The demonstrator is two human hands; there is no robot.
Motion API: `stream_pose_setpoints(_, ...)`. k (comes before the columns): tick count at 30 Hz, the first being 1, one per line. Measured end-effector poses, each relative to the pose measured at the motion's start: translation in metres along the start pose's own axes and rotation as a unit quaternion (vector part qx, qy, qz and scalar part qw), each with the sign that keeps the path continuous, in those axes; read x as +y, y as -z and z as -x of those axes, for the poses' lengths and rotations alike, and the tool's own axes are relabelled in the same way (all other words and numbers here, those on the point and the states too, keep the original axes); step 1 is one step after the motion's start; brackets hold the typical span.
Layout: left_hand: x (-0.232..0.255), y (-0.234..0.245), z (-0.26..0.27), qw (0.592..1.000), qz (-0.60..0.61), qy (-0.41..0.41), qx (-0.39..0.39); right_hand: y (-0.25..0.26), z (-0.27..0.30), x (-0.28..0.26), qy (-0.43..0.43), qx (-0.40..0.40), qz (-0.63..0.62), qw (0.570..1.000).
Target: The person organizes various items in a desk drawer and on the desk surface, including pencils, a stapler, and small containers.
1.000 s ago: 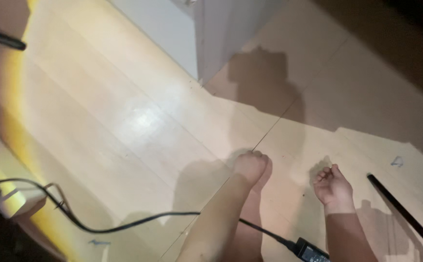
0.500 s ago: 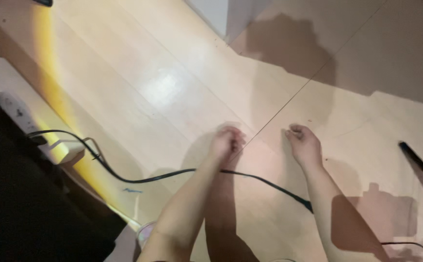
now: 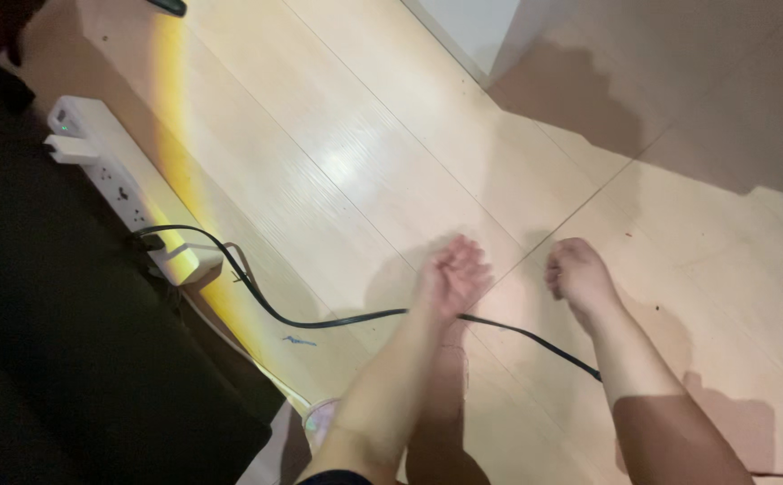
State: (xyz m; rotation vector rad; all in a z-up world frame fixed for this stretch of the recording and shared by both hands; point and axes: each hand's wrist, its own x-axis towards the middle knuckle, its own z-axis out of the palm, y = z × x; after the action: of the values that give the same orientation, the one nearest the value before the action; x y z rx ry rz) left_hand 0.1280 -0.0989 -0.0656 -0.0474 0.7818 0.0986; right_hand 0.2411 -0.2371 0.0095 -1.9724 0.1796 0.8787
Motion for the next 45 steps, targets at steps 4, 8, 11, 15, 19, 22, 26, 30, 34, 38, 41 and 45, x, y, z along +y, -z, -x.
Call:
stream_pose_setpoints(4, -0.043, -0.021, 0.0, 0.99, 0.129, 0.05, -0.021, -0.029, 0.045, -0.049, 0.009, -0.096, 0.128, 0.987)
stream_pose_setpoints(8, -0.058, -0.008, -0.019, 0.995, 0.068, 0.044, -0.049, -0.041, 0.057, -0.054, 0.2, -0.131, 0.433, 0.869)
stream_pose_setpoints(11, -0.053, -0.012, -0.027, 0.996, 0.061, 0.034, -0.063, -0.043, 0.061, -0.059, 0.273, -0.108, 0.441, 0.848)
stream_pose_setpoints(15, -0.054, -0.022, -0.043, 0.994, 0.066, 0.052, -0.07, -0.045, 0.055, -0.054, 0.351, -0.053, 0.37, 0.859)
stream_pose_setpoints(19, -0.035, -0.018, -0.032, 0.992, 0.076, 0.022, -0.096, -0.036, 0.051, -0.057, 0.412, 0.006, 0.328, 0.85)
stream_pose_setpoints(22, -0.011, -0.012, -0.016, 0.996, 0.051, -0.03, -0.063, -0.025, 0.039, -0.049, 0.302, 0.023, 0.245, 0.921)
stream_pose_setpoints(26, 0.019, 0.004, -0.029, 0.999, 0.013, -0.048, -0.018, -0.018, 0.038, -0.056, 0.166, 0.058, 0.075, 0.982)
stream_pose_setpoints(30, 0.044, 0.014, -0.044, 0.991, -0.096, -0.064, 0.071, -0.015, 0.012, -0.038, 0.099, 0.072, 0.035, 0.992)
stream_pose_setpoints(34, 0.063, 0.045, -0.049, 0.965, -0.205, -0.074, 0.145, -0.013, -0.009, -0.057, 0.084, 0.058, 0.127, 0.987)
stream_pose_setpoints(38, 0.075, 0.073, -0.042, 0.968, -0.162, -0.068, 0.178, -0.025, -0.058, -0.076, 0.145, 0.03, 0.296, 0.944)
stream_pose_setpoints(41, 0.078, 0.029, -0.011, 0.956, -0.173, -0.088, 0.22, -0.042, -0.112, -0.085, 0.221, 0.028, 0.386, 0.895)
stream_pose_setpoints(45, 0.081, 0.005, 0.005, 0.945, -0.184, -0.096, 0.253, -0.064, -0.158, -0.104, 0.267, 0.029, 0.499, 0.824)
